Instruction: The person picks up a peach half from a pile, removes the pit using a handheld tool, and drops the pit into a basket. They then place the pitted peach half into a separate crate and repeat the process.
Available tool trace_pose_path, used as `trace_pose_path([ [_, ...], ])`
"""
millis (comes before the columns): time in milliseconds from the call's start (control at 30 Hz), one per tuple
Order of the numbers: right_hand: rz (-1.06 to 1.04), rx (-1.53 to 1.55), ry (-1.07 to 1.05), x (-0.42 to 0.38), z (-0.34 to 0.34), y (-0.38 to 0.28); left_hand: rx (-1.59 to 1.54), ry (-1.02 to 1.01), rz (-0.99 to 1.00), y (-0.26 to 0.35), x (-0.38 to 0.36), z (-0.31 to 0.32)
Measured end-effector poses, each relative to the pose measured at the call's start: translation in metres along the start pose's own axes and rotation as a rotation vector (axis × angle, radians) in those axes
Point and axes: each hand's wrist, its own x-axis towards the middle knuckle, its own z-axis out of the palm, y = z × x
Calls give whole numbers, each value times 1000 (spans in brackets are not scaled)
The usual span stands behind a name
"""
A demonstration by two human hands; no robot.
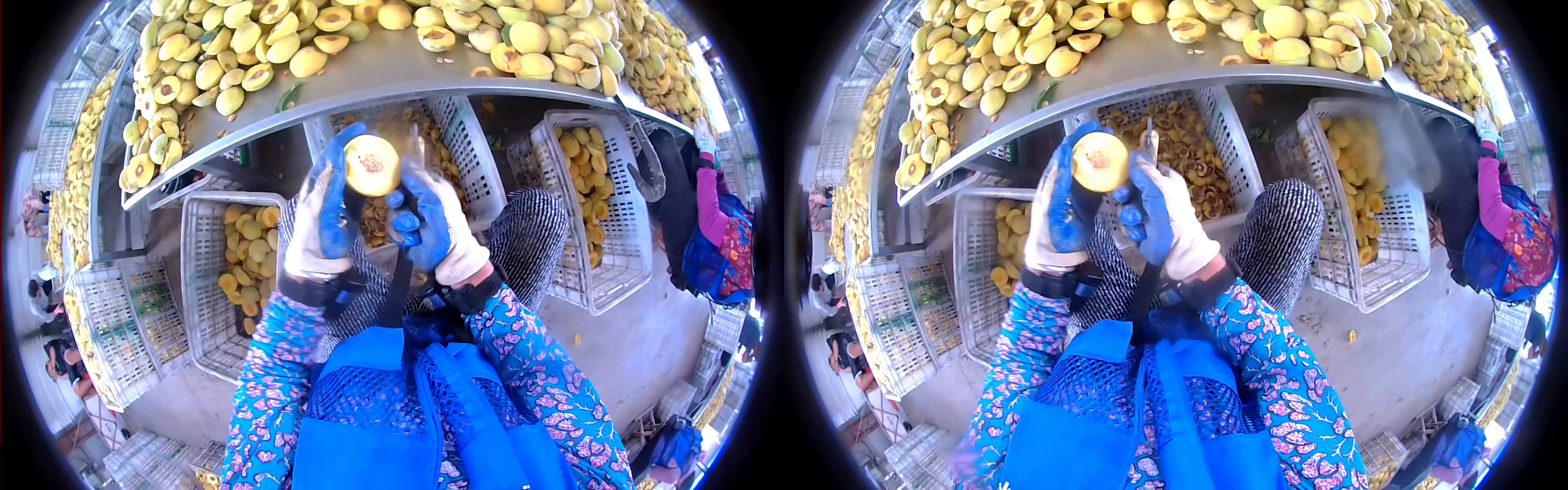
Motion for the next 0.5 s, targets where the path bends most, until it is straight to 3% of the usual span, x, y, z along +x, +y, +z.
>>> trace_pose_path([
  [33, 78, 141, -67, -2, -1, 8, 10, 30, 45, -11, -3, 3],
  [100, 68, -61, 10, -11, 7, 22, -181, 113, -9, -22, -4, -2],
  [167, 21, -389, -5, -19, 8, 25, -395, 183, -63, -25, -4, -10],
  [233, -307, -892, 54, -12, 0, 29, -462, 194, -80, -23, -4, -17],
  [267, -354, -1193, 94, -18, -5, 24, -479, 190, -104, -22, -5, -20],
  [367, -491, -1584, -29, -32, -1, 16, -466, 171, -121, -28, -7, -21],
  [500, -505, -1610, -19, -30, -3, 23, -480, 240, -171, -19, -10, -13],
])
